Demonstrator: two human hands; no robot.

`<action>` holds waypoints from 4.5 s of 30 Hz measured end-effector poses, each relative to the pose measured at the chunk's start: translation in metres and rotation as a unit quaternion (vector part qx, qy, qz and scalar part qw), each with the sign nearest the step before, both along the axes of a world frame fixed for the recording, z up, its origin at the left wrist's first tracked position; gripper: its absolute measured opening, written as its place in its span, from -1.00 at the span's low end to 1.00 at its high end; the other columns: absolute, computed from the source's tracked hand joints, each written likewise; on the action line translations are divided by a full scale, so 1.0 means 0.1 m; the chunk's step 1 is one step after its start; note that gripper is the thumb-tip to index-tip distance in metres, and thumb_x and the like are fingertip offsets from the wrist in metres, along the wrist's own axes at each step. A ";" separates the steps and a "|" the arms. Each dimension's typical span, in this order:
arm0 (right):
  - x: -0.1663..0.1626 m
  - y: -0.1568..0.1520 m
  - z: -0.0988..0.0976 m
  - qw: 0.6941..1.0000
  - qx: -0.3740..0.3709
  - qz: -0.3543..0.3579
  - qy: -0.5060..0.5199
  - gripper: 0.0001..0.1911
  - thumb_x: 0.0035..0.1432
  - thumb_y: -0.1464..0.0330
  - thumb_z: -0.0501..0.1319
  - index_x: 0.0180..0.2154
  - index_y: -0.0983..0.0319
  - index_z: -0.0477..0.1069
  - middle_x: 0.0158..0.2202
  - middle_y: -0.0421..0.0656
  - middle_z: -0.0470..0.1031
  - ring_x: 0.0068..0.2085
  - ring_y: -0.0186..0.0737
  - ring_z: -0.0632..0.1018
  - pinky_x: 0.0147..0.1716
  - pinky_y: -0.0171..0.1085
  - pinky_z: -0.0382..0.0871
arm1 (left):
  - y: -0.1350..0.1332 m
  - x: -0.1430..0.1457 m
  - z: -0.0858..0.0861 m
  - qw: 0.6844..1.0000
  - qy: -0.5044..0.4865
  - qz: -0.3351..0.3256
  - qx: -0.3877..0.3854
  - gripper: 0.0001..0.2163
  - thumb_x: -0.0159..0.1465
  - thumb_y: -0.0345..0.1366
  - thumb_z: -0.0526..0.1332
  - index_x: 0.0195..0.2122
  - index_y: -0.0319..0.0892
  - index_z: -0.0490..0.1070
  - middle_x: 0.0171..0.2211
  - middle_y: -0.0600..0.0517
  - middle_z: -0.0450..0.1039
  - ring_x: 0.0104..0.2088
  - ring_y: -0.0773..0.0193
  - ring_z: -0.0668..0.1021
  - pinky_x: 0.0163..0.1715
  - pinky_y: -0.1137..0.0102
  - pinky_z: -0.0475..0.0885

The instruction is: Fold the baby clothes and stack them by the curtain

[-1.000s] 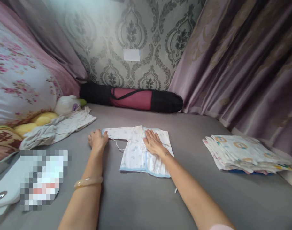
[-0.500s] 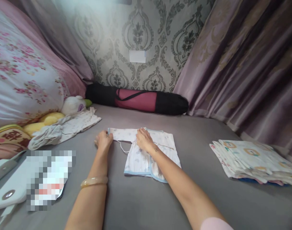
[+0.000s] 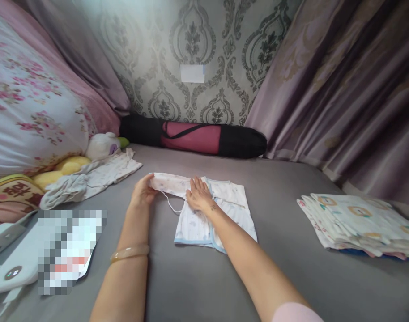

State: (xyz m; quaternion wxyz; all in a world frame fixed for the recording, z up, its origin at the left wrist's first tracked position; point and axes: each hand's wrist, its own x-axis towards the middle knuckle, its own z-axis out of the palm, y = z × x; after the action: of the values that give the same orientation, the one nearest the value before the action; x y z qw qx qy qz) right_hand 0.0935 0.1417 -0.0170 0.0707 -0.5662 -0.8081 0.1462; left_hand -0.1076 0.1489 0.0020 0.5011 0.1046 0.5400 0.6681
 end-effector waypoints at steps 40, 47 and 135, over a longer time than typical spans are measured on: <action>1.23 0.00 0.04 0.851 -0.016 -0.232 0.471 -0.75 0.09 0.48 0.10 -0.17 0.22 0.41 -0.28 -0.19 0.55 -0.38 -0.30 0.56 -0.32 -0.27 0.48 | 0.03 0.96 -0.24 0.838 0.458 -0.270 0.123 -0.61 0.02 -0.46 0.10 -0.09 -0.22 0.44 -0.05 -0.16 0.52 0.03 0.06 0.51 0.10 0.18 0.33; 1.29 -0.12 0.08 0.938 0.054 -0.276 0.203 -0.69 0.19 0.33 0.11 -0.06 0.24 0.46 -0.15 -0.01 0.56 -0.09 -0.05 0.53 -0.06 -0.14 0.36 | 0.04 0.93 -0.34 0.812 0.489 -0.289 0.135 -0.50 -0.05 -0.54 0.06 -0.06 -0.19 0.45 -0.05 -0.12 0.53 0.01 0.08 0.53 0.08 0.19 0.35; 1.96 -2.12 0.42 0.993 0.036 -0.068 0.087 -0.75 0.34 0.29 -0.01 -0.02 0.18 0.32 -0.20 -0.09 0.48 -0.13 -0.13 0.49 -0.13 -0.15 0.37 | -1.49 0.50 0.06 0.435 0.702 -0.500 0.260 -0.71 0.37 -0.09 0.07 0.00 -0.07 0.42 -0.08 -0.06 0.43 -0.09 0.16 0.50 -0.08 0.29 0.42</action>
State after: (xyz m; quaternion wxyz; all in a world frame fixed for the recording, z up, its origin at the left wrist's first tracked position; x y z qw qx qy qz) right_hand 0.2891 -0.0706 0.0245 0.1706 -0.6020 -0.7633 0.1607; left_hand -0.0578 -0.0004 0.0080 0.1461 0.9148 0.3609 0.1071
